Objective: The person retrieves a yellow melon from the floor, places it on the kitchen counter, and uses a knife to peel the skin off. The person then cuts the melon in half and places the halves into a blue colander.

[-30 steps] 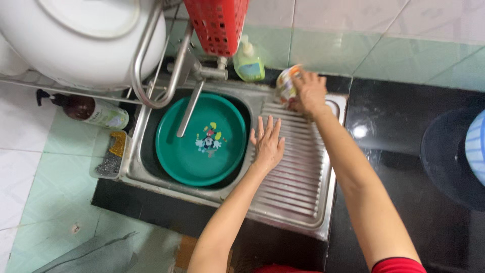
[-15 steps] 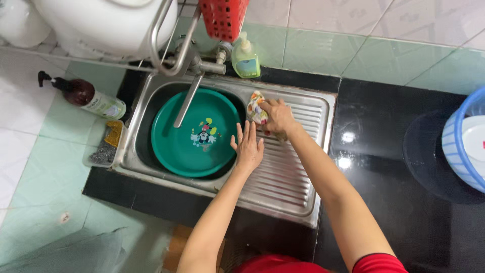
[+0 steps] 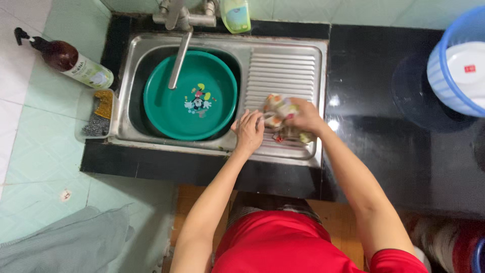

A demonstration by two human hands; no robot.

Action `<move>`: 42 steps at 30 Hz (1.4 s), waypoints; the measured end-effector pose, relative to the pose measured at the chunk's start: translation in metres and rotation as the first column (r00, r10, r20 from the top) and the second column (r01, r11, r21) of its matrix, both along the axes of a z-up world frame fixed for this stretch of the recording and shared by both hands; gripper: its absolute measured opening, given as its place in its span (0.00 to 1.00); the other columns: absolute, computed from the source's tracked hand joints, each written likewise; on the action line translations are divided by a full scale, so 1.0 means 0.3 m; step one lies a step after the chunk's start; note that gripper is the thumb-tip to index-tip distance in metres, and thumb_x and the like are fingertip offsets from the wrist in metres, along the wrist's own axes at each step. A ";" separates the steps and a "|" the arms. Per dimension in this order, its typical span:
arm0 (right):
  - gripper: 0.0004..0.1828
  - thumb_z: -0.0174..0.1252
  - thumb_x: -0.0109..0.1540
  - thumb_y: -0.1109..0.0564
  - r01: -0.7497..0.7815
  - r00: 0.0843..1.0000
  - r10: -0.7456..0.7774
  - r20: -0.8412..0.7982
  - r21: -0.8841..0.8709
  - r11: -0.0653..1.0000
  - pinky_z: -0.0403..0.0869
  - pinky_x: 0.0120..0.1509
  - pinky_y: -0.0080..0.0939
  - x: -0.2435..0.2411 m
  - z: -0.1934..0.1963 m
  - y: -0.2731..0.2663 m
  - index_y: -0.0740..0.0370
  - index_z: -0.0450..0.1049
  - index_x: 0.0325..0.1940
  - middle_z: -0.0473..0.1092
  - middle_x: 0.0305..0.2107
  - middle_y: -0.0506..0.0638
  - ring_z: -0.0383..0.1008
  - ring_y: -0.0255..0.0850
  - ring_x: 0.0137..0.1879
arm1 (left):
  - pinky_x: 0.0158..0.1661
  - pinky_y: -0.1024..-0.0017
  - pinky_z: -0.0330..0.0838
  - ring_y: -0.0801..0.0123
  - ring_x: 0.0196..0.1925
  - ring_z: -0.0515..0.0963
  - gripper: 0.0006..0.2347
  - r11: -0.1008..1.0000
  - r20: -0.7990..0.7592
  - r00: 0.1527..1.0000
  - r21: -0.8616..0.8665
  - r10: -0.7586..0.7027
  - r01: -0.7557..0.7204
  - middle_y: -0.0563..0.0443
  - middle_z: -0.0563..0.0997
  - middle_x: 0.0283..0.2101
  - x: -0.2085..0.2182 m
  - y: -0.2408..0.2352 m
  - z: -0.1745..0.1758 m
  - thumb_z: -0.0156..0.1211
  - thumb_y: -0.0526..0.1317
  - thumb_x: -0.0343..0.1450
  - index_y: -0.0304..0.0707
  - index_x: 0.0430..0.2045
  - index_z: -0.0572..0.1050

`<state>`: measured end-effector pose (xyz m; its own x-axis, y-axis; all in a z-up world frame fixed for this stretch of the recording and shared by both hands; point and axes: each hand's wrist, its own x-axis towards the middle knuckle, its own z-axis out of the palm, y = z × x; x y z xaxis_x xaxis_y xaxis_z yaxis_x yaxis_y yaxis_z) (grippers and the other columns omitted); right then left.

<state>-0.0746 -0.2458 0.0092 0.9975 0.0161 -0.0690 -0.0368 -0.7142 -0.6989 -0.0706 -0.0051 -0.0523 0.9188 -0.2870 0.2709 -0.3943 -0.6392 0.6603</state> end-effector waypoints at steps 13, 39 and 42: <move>0.42 0.59 0.66 0.42 0.515 0.851 -0.524 0.045 0.125 0.848 0.58 0.77 0.59 -0.858 0.106 -0.501 0.59 0.57 0.81 0.54 0.73 0.66 0.55 0.54 0.76 | 0.70 0.37 0.38 0.45 0.79 0.48 0.26 0.887 -0.133 0.889 0.099 -0.438 0.451 0.41 0.54 0.77 -0.299 -0.167 0.113 0.52 0.48 0.75 0.46 0.71 0.61; 0.55 0.60 0.60 0.41 0.324 0.925 -0.247 0.289 -0.262 0.909 0.46 0.78 0.68 -0.582 -0.195 0.684 0.53 0.40 0.84 0.43 0.76 0.67 0.42 0.64 0.81 | 0.66 0.21 0.26 0.37 0.80 0.28 0.60 0.930 -0.079 0.966 0.263 -0.245 0.257 0.39 0.31 0.79 -0.488 0.560 0.163 0.74 0.63 0.54 0.50 0.76 0.36; 0.62 0.64 0.51 0.47 0.015 0.988 0.012 0.152 -0.176 0.984 0.44 0.77 0.68 -0.513 -0.134 0.711 0.52 0.36 0.83 0.40 0.75 0.68 0.41 0.67 0.79 | 0.65 0.21 0.24 0.37 0.79 0.27 0.60 0.930 -0.102 0.976 0.296 -0.194 0.216 0.40 0.31 0.78 -0.434 0.635 0.171 0.75 0.64 0.53 0.51 0.75 0.36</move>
<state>-0.2285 -0.0324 -0.0310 0.9965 0.0159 0.0815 0.0589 -0.8266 -0.5597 -0.2009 0.1854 -0.0011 0.8446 -0.5297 0.0782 -0.4981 -0.7236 0.4778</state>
